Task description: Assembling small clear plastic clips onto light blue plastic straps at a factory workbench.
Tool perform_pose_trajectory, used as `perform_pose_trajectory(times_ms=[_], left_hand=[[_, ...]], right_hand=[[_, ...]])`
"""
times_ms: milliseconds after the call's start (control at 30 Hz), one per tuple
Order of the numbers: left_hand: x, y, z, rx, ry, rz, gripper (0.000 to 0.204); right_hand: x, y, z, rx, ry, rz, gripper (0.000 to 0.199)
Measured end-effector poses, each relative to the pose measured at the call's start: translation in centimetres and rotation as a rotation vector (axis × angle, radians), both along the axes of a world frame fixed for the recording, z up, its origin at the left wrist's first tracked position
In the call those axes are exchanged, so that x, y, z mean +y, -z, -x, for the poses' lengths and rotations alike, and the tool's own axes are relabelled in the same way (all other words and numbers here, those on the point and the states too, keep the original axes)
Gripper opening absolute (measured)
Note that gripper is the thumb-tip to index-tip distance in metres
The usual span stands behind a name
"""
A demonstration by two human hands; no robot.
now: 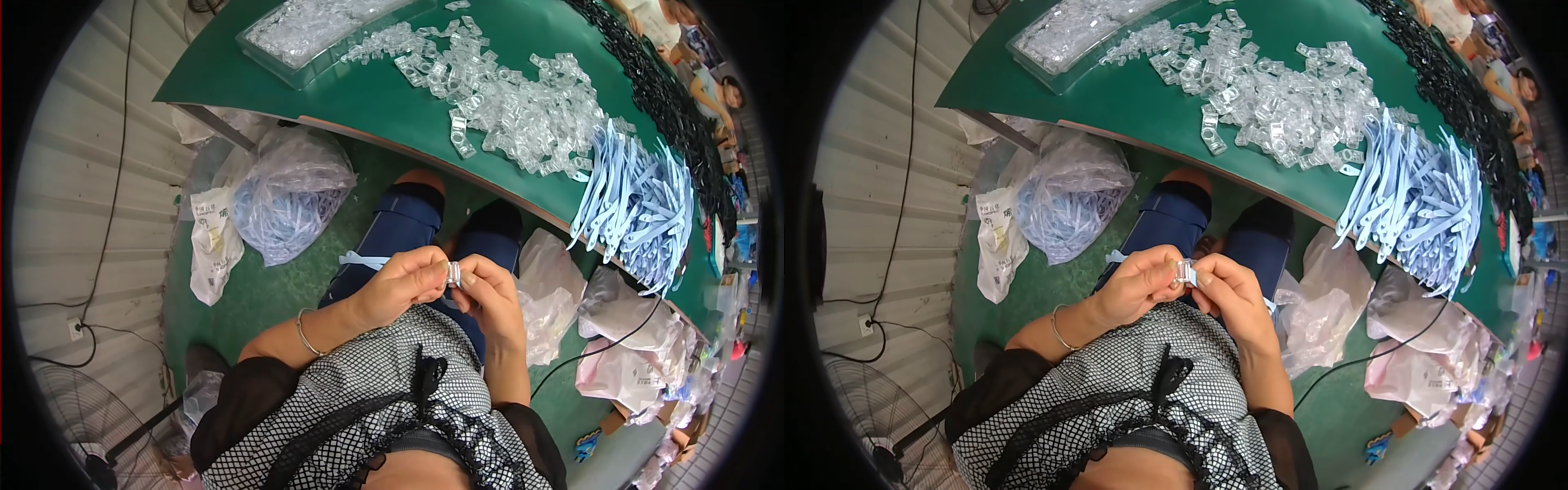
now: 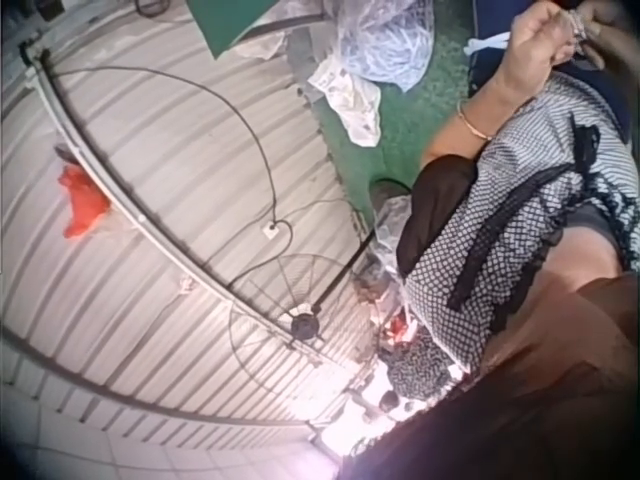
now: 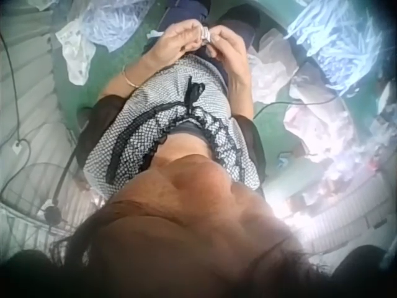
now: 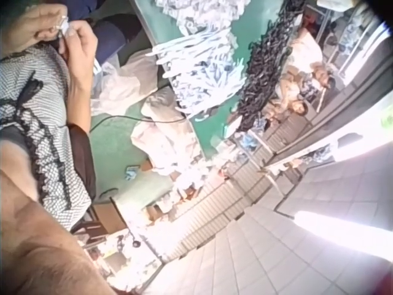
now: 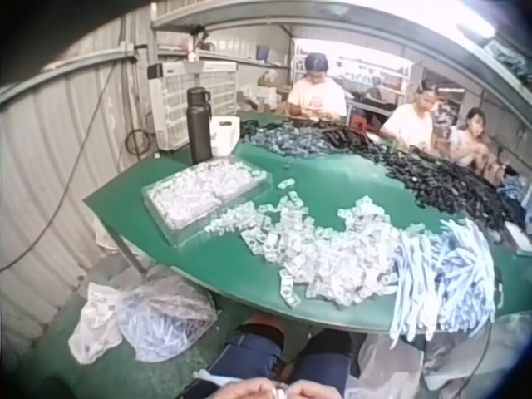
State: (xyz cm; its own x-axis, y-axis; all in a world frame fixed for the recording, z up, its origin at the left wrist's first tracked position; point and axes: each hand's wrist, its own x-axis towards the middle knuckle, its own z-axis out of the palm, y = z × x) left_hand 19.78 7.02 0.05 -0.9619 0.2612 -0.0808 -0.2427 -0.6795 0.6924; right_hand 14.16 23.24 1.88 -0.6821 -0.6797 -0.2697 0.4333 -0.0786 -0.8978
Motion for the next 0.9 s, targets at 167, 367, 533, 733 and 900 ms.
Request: perform_pose_trajectory(times_ms=[167, 367, 533, 733, 900], left_hand=[[-0.1, 0.4, -0.2, -0.002, 0.029, 0.000, 0.021], [-0.1, 0.6, -0.4, -0.012, 0.025, -0.158, 0.021], [-0.1, 0.5, -0.5, -0.027, 0.064, -0.144, 0.021], [-0.3, 0.2, -0.6, 0.001, 0.087, 0.079, 0.023], [-0.7, 0.1, -0.4, 0.053, 0.100, 0.294, 0.024]], right_hand=[[0.0, 0.1, -0.2, -0.042, -0.019, 0.053, 0.015], [0.0, 0.9, -0.2, 0.003, -0.028, 0.076, 0.015], [-0.1, 0.9, -0.5, -0.063, -0.043, 0.160, 0.018], [-0.2, 0.2, -0.9, 0.116, 0.019, 0.067, 0.016], [-0.4, 0.4, -0.4, 0.042, -0.012, 0.090, 0.014]])
